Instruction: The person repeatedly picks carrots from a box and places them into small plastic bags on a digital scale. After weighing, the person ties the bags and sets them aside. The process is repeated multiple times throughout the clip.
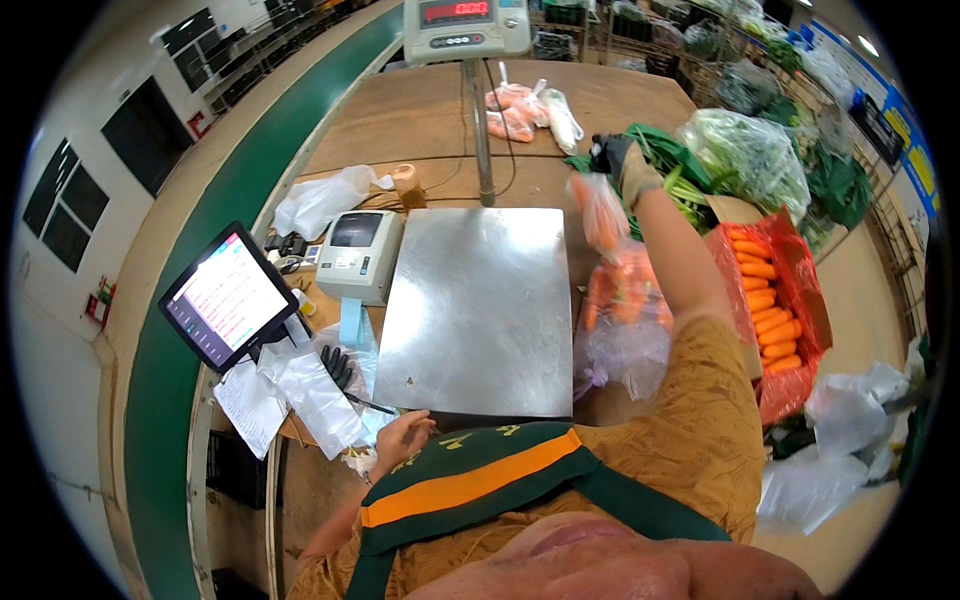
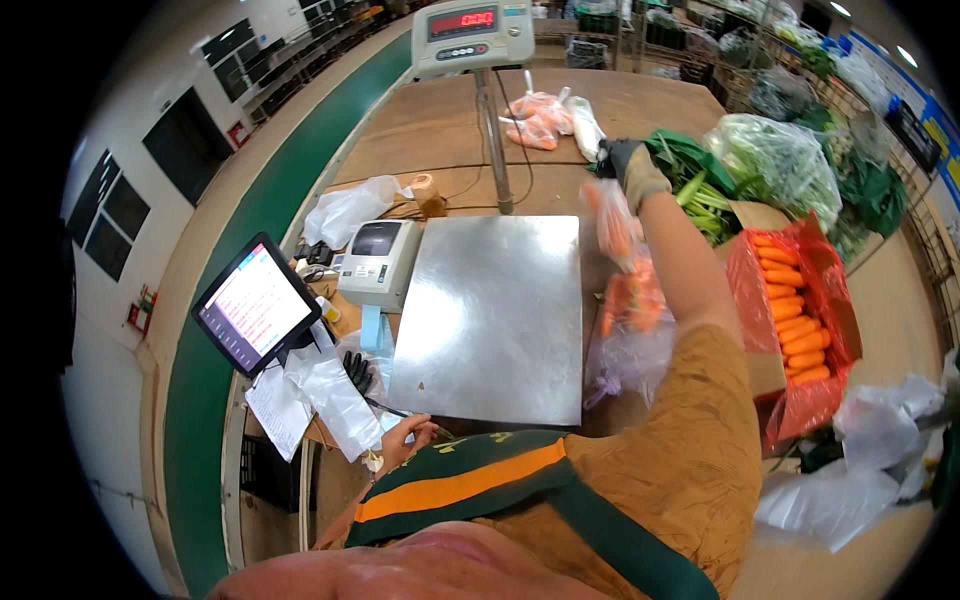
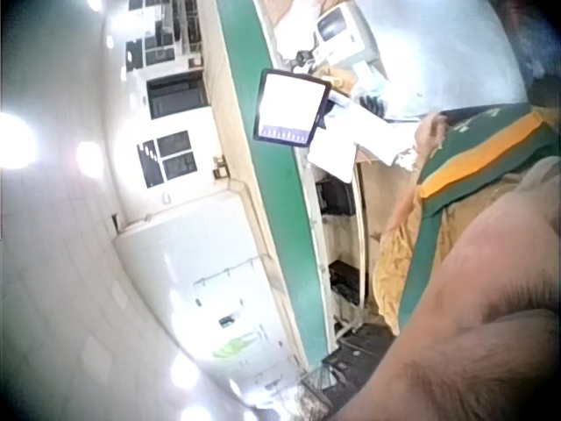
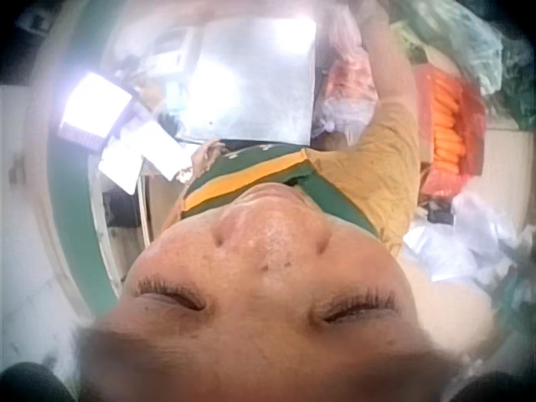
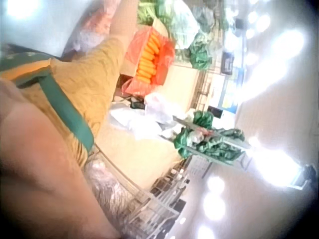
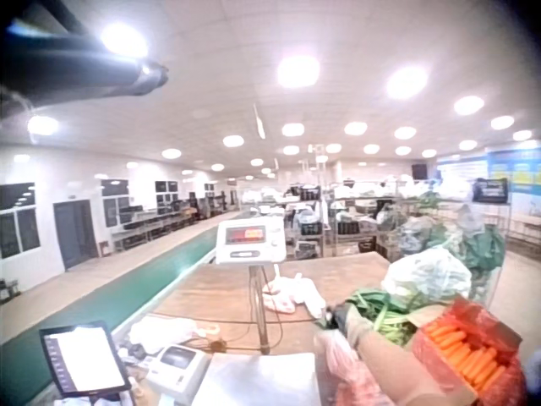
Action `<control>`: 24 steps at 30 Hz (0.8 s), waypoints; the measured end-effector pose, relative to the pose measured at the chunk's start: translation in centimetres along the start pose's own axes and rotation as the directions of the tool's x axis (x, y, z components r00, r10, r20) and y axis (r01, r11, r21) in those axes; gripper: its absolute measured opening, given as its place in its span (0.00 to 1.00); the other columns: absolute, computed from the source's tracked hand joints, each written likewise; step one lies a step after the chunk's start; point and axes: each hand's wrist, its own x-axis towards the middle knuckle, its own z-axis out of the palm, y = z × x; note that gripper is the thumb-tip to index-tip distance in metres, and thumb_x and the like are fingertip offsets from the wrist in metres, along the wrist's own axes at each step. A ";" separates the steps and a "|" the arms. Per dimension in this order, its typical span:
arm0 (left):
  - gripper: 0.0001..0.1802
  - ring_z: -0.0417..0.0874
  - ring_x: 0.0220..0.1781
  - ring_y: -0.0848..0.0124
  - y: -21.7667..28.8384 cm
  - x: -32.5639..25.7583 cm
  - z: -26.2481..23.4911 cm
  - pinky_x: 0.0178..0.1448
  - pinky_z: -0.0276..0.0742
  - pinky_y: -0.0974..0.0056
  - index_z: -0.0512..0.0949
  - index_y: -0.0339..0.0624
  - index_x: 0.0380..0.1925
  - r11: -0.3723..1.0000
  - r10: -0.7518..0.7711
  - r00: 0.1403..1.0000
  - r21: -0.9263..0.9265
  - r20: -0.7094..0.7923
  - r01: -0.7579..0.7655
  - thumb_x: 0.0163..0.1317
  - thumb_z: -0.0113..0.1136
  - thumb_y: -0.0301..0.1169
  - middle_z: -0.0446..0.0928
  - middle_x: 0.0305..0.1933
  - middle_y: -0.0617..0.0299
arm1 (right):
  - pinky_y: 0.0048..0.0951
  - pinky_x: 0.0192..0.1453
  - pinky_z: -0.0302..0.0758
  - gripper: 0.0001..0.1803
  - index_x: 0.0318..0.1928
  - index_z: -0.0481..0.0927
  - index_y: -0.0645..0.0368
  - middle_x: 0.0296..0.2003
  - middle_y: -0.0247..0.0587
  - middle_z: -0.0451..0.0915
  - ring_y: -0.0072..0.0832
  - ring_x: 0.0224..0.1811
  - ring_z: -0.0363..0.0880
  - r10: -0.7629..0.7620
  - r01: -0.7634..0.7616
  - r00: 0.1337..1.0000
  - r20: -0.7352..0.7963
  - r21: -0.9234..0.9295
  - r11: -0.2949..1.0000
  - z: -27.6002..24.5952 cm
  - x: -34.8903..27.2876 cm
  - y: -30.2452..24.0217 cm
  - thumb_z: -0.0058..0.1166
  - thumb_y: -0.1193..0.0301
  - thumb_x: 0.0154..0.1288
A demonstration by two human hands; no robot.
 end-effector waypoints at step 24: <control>0.31 0.75 0.61 0.50 -19.9 1.2 -11.4 0.61 0.73 0.53 0.78 0.43 0.53 0.189 -0.696 0.469 0.490 -0.544 0.851 0.53 0.68 0.48 0.77 0.54 0.44 | 0.31 0.44 0.79 0.11 0.43 0.79 0.66 0.35 0.42 0.82 0.32 0.34 0.82 0.322 -0.308 0.880 0.350 -0.096 0.947 -0.1 -32.0 13.3 0.52 0.70 0.70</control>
